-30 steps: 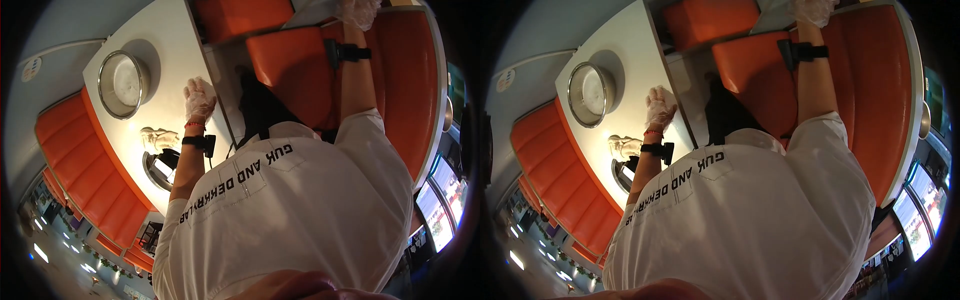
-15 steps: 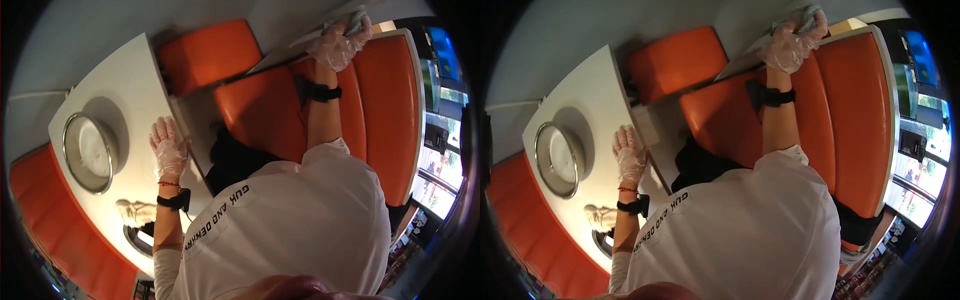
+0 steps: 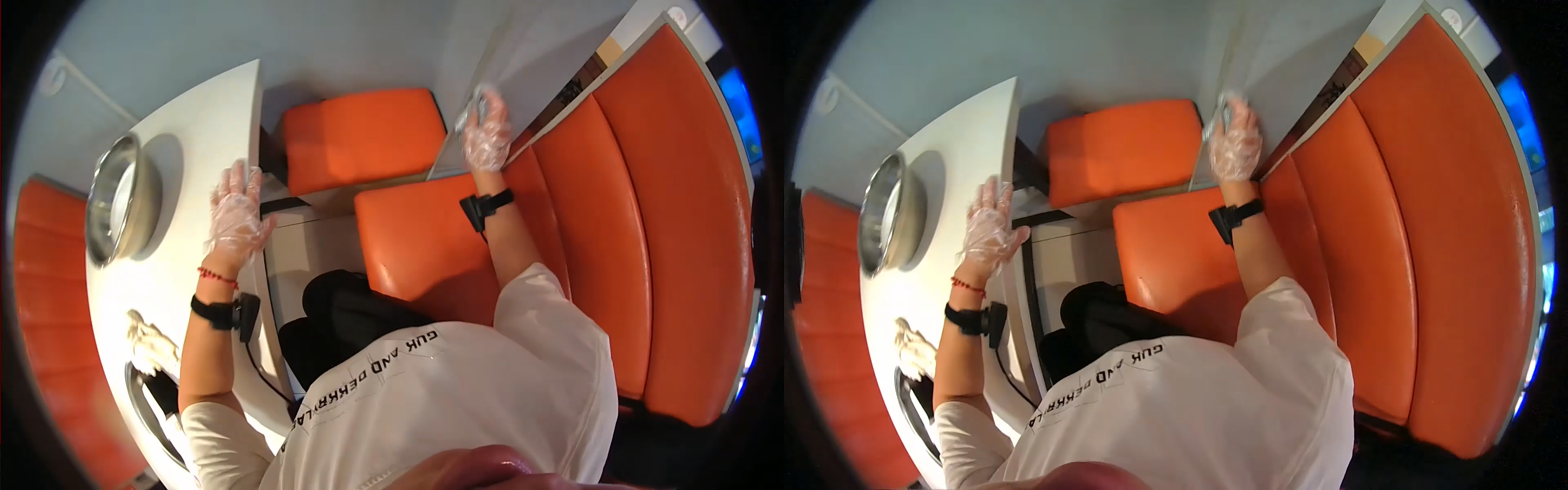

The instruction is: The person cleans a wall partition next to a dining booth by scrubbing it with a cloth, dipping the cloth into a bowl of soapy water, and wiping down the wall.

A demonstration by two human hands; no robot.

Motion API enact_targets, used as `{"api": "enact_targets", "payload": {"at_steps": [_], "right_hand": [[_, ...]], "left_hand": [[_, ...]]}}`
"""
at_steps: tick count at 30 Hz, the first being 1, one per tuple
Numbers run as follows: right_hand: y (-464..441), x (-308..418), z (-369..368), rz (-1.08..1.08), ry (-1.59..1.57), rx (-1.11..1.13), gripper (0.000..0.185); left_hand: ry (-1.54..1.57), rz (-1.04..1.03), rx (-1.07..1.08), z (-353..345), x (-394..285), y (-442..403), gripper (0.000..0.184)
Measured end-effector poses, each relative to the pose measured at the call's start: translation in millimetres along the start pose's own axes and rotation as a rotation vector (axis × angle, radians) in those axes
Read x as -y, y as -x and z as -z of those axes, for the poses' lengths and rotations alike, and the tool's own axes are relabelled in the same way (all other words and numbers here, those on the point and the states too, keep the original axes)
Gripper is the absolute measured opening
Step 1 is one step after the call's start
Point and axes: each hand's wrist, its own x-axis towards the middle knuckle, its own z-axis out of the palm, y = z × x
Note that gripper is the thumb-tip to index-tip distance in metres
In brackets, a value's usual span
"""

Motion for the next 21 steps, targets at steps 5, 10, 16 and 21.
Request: {"api": "enact_targets", "payload": {"at_steps": [5,10,16,21], "right_hand": [[-34,32,57,0.003,-0.034,0.029,0.038],[-169,85,111,0.378,-0.125,-0.362,0.038],[-60,7,39,0.310,0.186,0.002,0.044],[-75,18,65,0.534,0.243,-0.019,0.038]], "left_hand": [[0.054,0.116,-0.035,-4,-22,32,0.089],[-0.033,0.241,0.021,7,-82,38,0.083],[-0.012,0.085,-0.026,-20,-106,27,0.079],[-0.002,-0.005,0.186,-35,-104,26,0.078]]}}
